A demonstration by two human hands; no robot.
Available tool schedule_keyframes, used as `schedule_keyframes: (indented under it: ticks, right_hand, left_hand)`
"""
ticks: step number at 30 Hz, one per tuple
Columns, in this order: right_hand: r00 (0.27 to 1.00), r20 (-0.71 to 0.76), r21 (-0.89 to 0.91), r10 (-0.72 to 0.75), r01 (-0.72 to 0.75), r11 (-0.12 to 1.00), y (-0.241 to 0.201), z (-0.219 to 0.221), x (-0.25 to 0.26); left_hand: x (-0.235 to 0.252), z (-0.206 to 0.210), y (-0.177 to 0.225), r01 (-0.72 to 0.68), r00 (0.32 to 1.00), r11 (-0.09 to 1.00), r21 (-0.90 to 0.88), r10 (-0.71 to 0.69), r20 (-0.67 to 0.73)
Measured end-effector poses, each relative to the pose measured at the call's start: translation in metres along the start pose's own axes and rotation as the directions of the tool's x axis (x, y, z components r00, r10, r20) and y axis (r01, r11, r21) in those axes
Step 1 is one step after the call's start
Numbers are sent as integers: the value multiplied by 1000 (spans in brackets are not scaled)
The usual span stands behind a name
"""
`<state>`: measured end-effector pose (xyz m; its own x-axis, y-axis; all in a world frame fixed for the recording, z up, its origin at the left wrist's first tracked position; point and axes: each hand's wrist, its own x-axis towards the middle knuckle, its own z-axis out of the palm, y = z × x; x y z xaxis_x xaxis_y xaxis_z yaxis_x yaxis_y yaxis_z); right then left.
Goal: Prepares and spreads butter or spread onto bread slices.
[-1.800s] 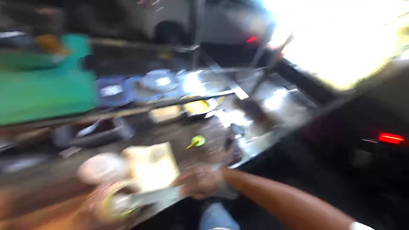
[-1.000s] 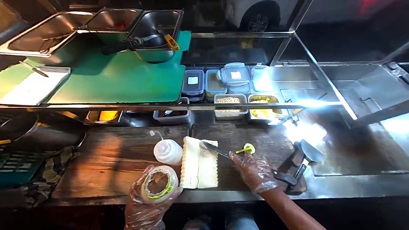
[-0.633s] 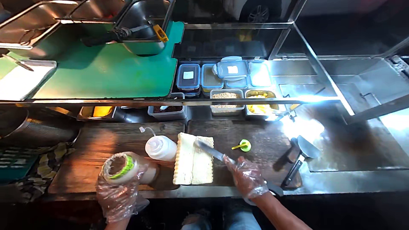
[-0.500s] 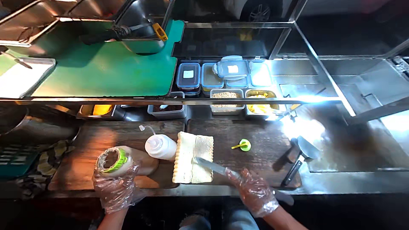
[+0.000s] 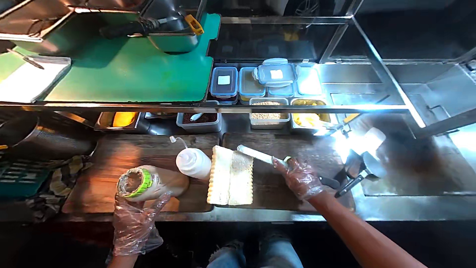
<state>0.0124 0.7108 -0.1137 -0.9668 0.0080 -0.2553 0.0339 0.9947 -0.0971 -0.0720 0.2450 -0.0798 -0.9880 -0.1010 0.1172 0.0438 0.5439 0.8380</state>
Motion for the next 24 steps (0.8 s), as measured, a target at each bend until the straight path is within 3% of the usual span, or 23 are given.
schedule_keyframes:
  ticks: [3, 6, 7, 11, 13, 15, 18, 20, 24]
  right_hand:
    - [999, 6, 2, 40, -40, 999, -3, 3, -11]
    - [983, -182, 15, 38, -36, 999, -5, 11, -23]
    - [984, -172, 8, 38, -38, 999, -8, 14, -28]
    - [970, -94, 67, 223, -217, 974, -25, 6, -32]
    - [947, 87, 97, 308, -316, 944, -59, -12, -38]
    - [888, 284, 81, 362, -398, 914, -89, -28, -65]
    - [879, 239, 25, 412, -430, 902, -113, -39, -121]
    - [891, 154, 58, 428, -441, 896, -121, -41, -117]
    - [847, 337, 85, 411, -462, 883, -128, -34, -81]
  left_hand:
    - [2, -7, -12, -15, 999, 999, -49, 17, 50]
    - [13, -10, -11, -15, 994, 998, -65, 22, 107]
    - [15, -12, -11, -20, 993, 999, -46, 26, 116]
    - [27, -11, -21, -66, 979, 974, -218, 106, 177]
    - [29, -11, -28, -37, 970, 960, -278, 101, 221]
    - [32, -12, -27, -19, 968, 984, -177, 62, 242]
    - [30, -13, -22, -119, 966, 992, -43, 126, 226]
    - [22, -11, -15, -161, 960, 983, -89, 177, 219]
    - [2, -2, -12, -301, 922, 933, -199, 338, 190]
